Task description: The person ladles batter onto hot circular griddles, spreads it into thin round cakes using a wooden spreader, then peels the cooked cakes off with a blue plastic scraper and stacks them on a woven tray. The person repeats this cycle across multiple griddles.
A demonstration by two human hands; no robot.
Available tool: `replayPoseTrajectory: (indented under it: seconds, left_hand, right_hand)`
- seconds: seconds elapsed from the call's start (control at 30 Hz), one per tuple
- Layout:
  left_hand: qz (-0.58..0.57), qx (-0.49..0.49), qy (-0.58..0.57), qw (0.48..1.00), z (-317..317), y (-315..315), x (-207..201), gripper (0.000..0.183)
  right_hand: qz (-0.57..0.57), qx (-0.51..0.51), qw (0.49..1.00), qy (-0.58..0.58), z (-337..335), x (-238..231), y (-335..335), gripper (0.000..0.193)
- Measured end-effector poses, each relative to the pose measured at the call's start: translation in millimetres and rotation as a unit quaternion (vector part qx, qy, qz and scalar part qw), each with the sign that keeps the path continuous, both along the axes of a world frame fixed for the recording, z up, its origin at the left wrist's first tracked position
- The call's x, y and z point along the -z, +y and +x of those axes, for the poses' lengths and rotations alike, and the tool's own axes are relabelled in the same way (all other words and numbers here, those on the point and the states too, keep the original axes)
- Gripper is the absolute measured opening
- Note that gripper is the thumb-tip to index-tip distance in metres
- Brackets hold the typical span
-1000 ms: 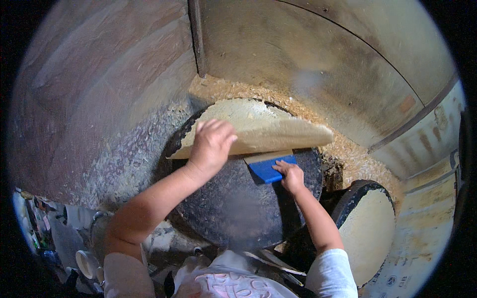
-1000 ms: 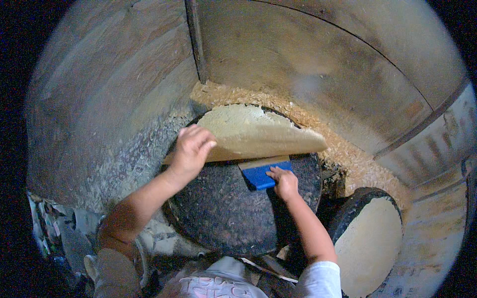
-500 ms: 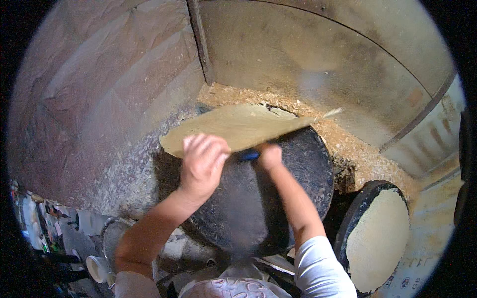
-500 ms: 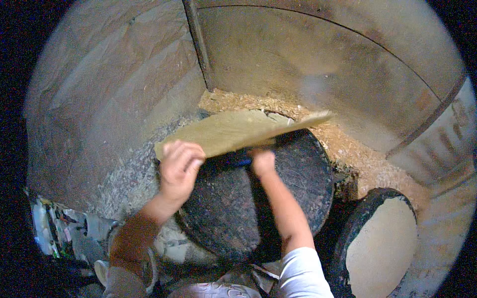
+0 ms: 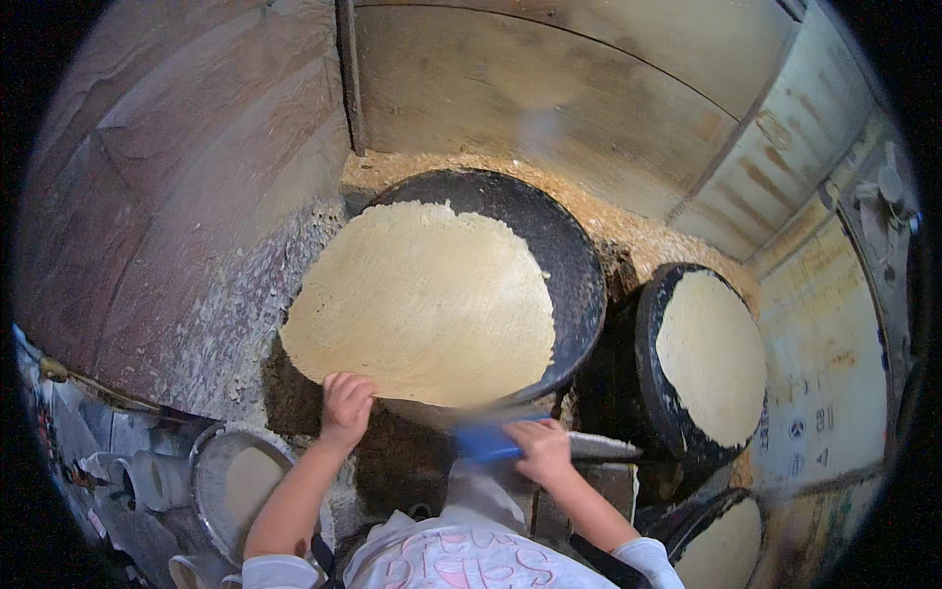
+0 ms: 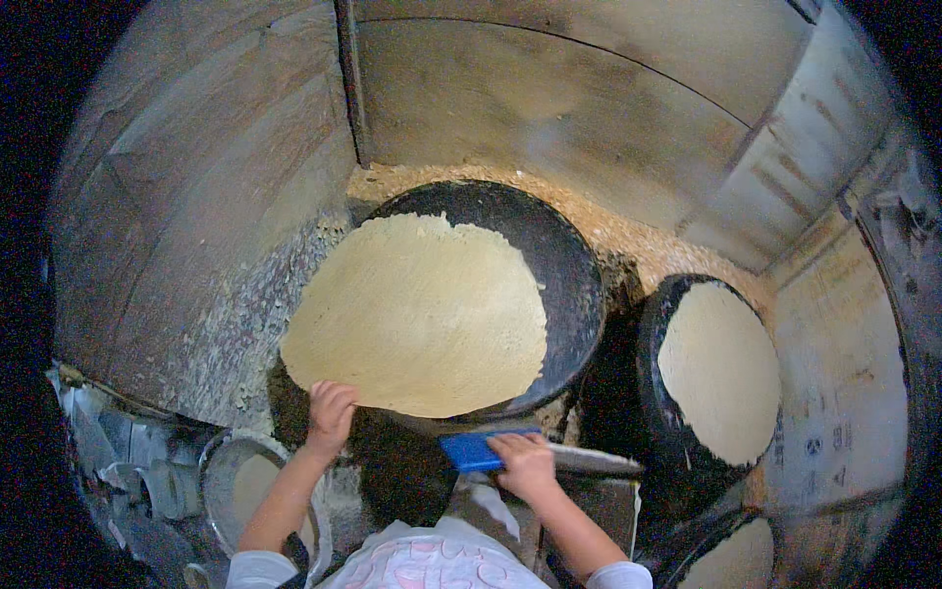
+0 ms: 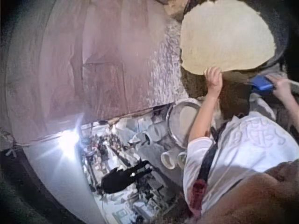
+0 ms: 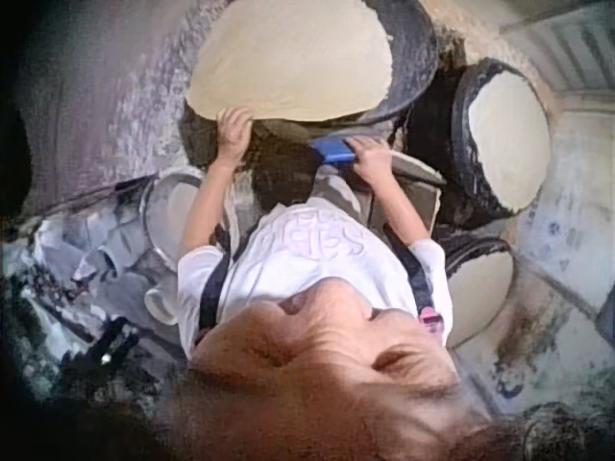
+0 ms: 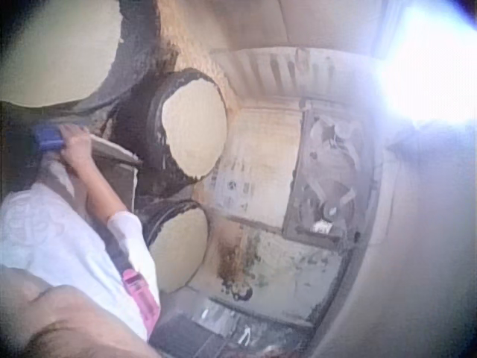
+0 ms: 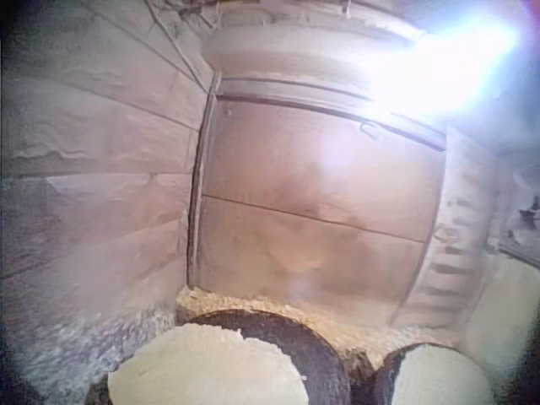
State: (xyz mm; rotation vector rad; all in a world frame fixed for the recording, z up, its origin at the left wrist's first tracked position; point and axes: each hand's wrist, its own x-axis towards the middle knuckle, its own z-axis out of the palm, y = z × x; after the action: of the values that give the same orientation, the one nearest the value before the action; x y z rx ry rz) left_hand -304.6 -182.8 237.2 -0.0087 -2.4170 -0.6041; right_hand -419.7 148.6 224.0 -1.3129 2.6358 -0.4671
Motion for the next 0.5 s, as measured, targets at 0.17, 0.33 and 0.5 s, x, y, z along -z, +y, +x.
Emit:
replayPoseTrajectory:
  seconds: [0.17, 0.33, 0.5]
  left_hand:
    - [0.028, 0.085, 0.000, 0.996, 88.0, -30.9, -65.0, 0.024]
    - [0.027, 0.205, -0.030, 0.978, 115.1, -36.7, -147.5, 0.020]
    - [0.019, 0.291, -0.067, 0.954, 93.4, -13.7, -183.6, 0.020]
  right_hand:
    - [-0.070, 0.067, 0.994, 0.043, 76.7, -26.8, 33.6, 0.037]
    - [-0.258, 0.027, 0.966, -0.001, 138.1, -34.9, 31.8, 0.032]
    - [-0.443, 0.082, 0.879, -0.154, 205.8, -31.3, 48.6, 0.031]
